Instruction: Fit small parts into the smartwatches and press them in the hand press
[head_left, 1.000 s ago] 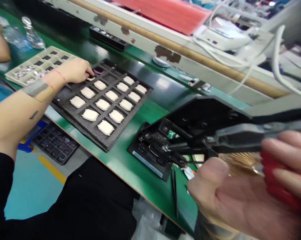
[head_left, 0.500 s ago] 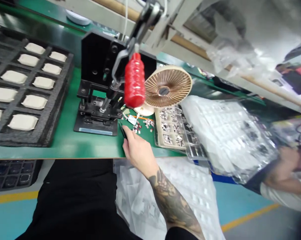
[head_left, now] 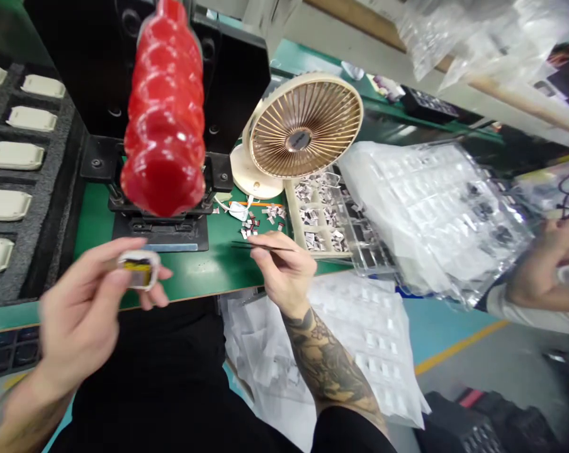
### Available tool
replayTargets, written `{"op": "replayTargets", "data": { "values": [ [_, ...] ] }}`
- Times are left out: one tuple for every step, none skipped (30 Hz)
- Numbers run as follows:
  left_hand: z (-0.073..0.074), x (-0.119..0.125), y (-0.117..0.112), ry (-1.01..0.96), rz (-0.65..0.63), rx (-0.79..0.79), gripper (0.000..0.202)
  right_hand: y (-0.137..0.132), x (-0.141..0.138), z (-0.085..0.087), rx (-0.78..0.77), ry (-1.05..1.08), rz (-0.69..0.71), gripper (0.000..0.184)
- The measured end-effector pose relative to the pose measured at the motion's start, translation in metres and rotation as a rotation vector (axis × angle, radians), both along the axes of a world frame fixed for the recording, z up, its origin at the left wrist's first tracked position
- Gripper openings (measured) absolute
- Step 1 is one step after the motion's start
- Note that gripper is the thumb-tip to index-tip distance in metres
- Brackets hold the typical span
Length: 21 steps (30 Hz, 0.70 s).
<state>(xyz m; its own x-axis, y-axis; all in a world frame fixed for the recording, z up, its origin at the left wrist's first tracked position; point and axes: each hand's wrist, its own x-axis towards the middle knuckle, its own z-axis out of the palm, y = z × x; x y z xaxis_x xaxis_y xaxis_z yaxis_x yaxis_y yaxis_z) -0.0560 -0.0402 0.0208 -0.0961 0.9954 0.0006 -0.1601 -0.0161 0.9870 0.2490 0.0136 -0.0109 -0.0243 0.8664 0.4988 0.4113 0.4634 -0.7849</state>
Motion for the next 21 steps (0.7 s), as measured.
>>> {"op": "replayTargets", "data": {
  "values": [
    [-0.004, 0.010, 0.005, -0.057, -0.073, -0.024, 0.033, 0.001, -0.001, -0.002, -0.039, -0.035, -0.026, 0.009],
    [-0.009, 0.021, 0.010, -0.102, -0.145, -0.048, 0.034, 0.002, -0.002, -0.003, -0.080, -0.061, -0.051, 0.008],
    [-0.013, 0.032, 0.016, -0.132, -0.201, -0.070, 0.036, 0.001, -0.002, -0.003, -0.112, -0.055, -0.076, 0.009],
    [-0.017, 0.041, 0.021, -0.147, -0.229, -0.088, 0.038, -0.001, -0.003, -0.001, -0.123, -0.021, -0.094, 0.010],
    [-0.021, 0.048, 0.025, -0.145, -0.232, -0.100, 0.040, -0.003, -0.005, 0.000, -0.107, 0.026, -0.099, 0.013],
    [-0.024, 0.052, 0.027, -0.134, -0.224, -0.111, 0.040, -0.006, -0.008, 0.003, -0.066, 0.072, -0.086, 0.017],
    [-0.026, 0.055, 0.028, -0.122, -0.210, -0.116, 0.040, -0.008, -0.011, 0.006, -0.018, 0.109, -0.053, 0.021],
    [-0.027, 0.056, 0.028, -0.110, -0.203, -0.121, 0.039, -0.011, -0.016, 0.008, 0.030, 0.127, -0.006, 0.026],
    [-0.028, 0.056, 0.026, -0.102, -0.201, -0.124, 0.039, -0.012, -0.021, 0.010, 0.071, 0.123, 0.050, 0.030],
    [-0.029, 0.056, 0.025, -0.097, -0.201, -0.124, 0.039, -0.013, -0.027, 0.011, 0.104, 0.110, 0.103, 0.034],
    [-0.029, 0.055, 0.024, -0.095, -0.202, -0.121, 0.039, -0.013, -0.034, 0.012, 0.125, 0.100, 0.146, 0.037],
    [-0.029, 0.054, 0.023, -0.095, -0.205, -0.114, 0.039, -0.013, -0.040, 0.012, 0.137, 0.097, 0.176, 0.040],
    [-0.029, 0.053, 0.022, -0.096, -0.208, -0.105, 0.038, -0.012, -0.045, 0.011, 0.146, 0.096, 0.196, 0.041],
    [-0.030, 0.052, 0.022, -0.097, -0.210, -0.098, 0.037, -0.010, -0.050, 0.010, 0.150, 0.097, 0.207, 0.042],
    [-0.030, 0.052, 0.022, -0.101, -0.213, -0.091, 0.037, -0.009, -0.054, 0.009, 0.150, 0.099, 0.213, 0.041],
    [-0.030, 0.052, 0.021, -0.103, -0.214, -0.085, 0.036, -0.007, -0.057, 0.007, 0.148, 0.102, 0.215, 0.041],
    [-0.031, 0.052, 0.021, -0.105, -0.214, -0.081, 0.035, -0.006, -0.060, 0.006, 0.145, 0.102, 0.217, 0.041],
    [-0.032, 0.052, 0.021, -0.105, -0.213, -0.078, 0.035, -0.005, -0.061, 0.005, 0.144, 0.102, 0.218, 0.041],
    [-0.033, 0.052, 0.021, -0.105, -0.214, -0.074, 0.035, -0.005, -0.062, 0.005, 0.144, 0.103, 0.217, 0.041],
    [-0.034, 0.052, 0.021, -0.105, -0.216, -0.071, 0.035, -0.004, -0.063, 0.005, 0.144, 0.106, 0.216, 0.040],
    [-0.035, 0.051, 0.020, -0.107, -0.219, -0.069, 0.036, -0.004, -0.064, 0.005, 0.140, 0.114, 0.216, 0.038]
  ]
}}
